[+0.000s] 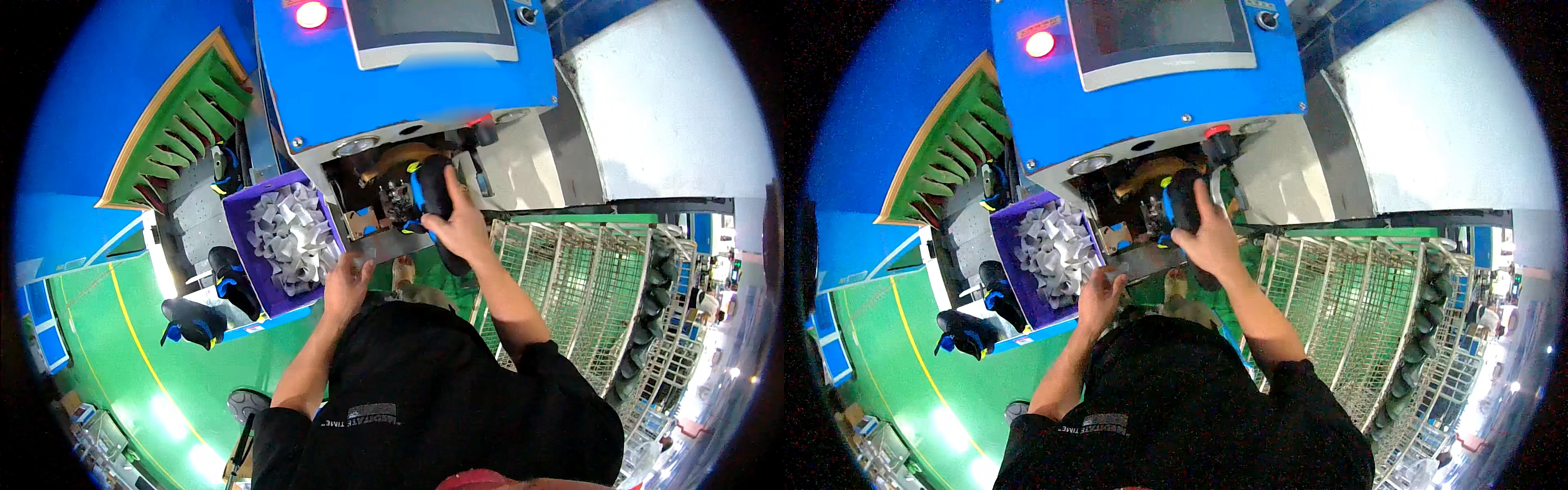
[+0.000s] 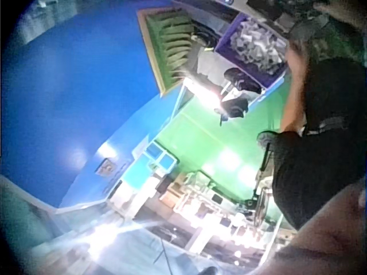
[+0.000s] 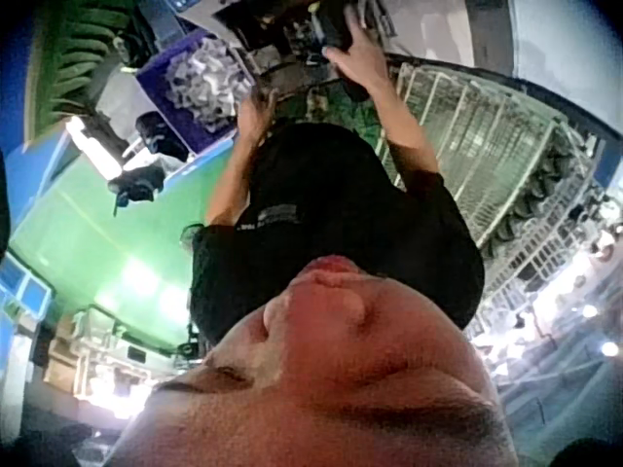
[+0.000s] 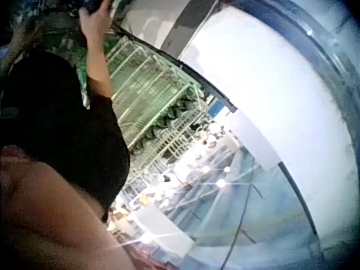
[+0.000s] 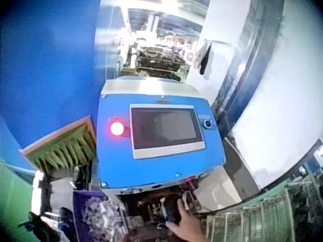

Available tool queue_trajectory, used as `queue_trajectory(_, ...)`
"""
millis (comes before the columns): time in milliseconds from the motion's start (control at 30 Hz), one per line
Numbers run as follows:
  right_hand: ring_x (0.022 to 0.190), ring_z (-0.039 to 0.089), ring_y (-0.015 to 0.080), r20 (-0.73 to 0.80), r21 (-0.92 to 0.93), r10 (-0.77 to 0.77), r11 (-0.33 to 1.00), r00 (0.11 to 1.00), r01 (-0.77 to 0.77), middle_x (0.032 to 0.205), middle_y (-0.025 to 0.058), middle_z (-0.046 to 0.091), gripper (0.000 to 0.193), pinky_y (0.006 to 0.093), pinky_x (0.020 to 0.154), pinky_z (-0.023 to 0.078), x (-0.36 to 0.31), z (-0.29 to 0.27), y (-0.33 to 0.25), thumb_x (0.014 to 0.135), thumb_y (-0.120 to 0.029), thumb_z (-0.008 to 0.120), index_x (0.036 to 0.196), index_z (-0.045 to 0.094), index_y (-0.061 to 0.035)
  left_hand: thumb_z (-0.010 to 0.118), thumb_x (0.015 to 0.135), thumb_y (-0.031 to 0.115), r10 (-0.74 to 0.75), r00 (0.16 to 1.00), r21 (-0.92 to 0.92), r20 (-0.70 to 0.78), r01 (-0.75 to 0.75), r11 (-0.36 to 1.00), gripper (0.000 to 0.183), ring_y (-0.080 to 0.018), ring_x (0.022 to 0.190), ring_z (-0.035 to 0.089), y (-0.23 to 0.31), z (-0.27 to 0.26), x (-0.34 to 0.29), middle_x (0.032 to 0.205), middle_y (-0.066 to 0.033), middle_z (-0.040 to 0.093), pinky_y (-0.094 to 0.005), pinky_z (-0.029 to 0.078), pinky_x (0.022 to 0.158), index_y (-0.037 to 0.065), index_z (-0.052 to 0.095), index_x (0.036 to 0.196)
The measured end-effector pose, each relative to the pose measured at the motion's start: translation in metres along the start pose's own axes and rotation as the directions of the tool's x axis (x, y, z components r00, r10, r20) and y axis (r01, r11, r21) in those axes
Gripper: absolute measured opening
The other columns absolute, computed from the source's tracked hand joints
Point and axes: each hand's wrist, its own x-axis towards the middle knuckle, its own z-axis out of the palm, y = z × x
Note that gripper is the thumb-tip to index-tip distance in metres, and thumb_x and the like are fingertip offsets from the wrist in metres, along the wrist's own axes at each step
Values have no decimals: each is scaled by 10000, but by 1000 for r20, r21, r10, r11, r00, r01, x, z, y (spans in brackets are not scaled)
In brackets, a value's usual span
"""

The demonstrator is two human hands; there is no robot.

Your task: The person repeatedly picks up black slippers from a purple bin, places them into a blue machine, and then removes them to place them into a metal wire cart. The task involves continuous handling of slippers between the bin, machine, and cart.

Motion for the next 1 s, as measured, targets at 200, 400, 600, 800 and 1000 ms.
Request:
queue_trajectory(200,1015,649,516,83,-475,136,876,987,-81,1186,296,573,1069,567,840,553,11,18,-58,789,-341,768,1655,141,-340,706,927,468,-145,989,-131,1,144,981,492,-387,790,698,-31,3,-2,815,-209,697,-469,532,712,30,672,1147)
queue_trajectory(400,1032,672,489,196,-354,165,931,967,-87,1213,337,638,1092,508,882,547,32,-5,-45,749,-348,788,1658,185,-301,721,926,428,-172,962,7,-211,177,984,560,-398,882,720,-19,-56,22,953,-221,737,-479,547,786,12,618,1287)
queue_trajectory(600,1124,670,297,213,383,102,906,972,-179,1337,188,636,958,376,969,519,-21,31,29,814,-226,774,1629,279,-132,668,968,389,-12,997,85,-82,19,996,583,-428,1110,678,-29,-65,25,1205,-274,695,-491,519,970,-55,578,1336)
queue_trajectory(800,1063,693,234,550,818,254,27,796,-574,1222,127,689,564,348,952,551,-83,10,30,924,-225,631,1422,526,19,594,1033,424,7,974,-360,226,76,930,501,-287,1090,673,9,-27,-1,1223,-184,687,-399,522,943,1,595,1303)
queue_trajectory(1000,1011,699,248,512,853,232,-24,827,-521,1227,139,677,710,358,901,572,-98,22,64,809,-130,688,1465,464,26,550,1070,280,364,780,-467,510,-105,878,288,-193,1025,613,34,-1,-18,1116,-84,635,-334,500,904,20,643,1150)
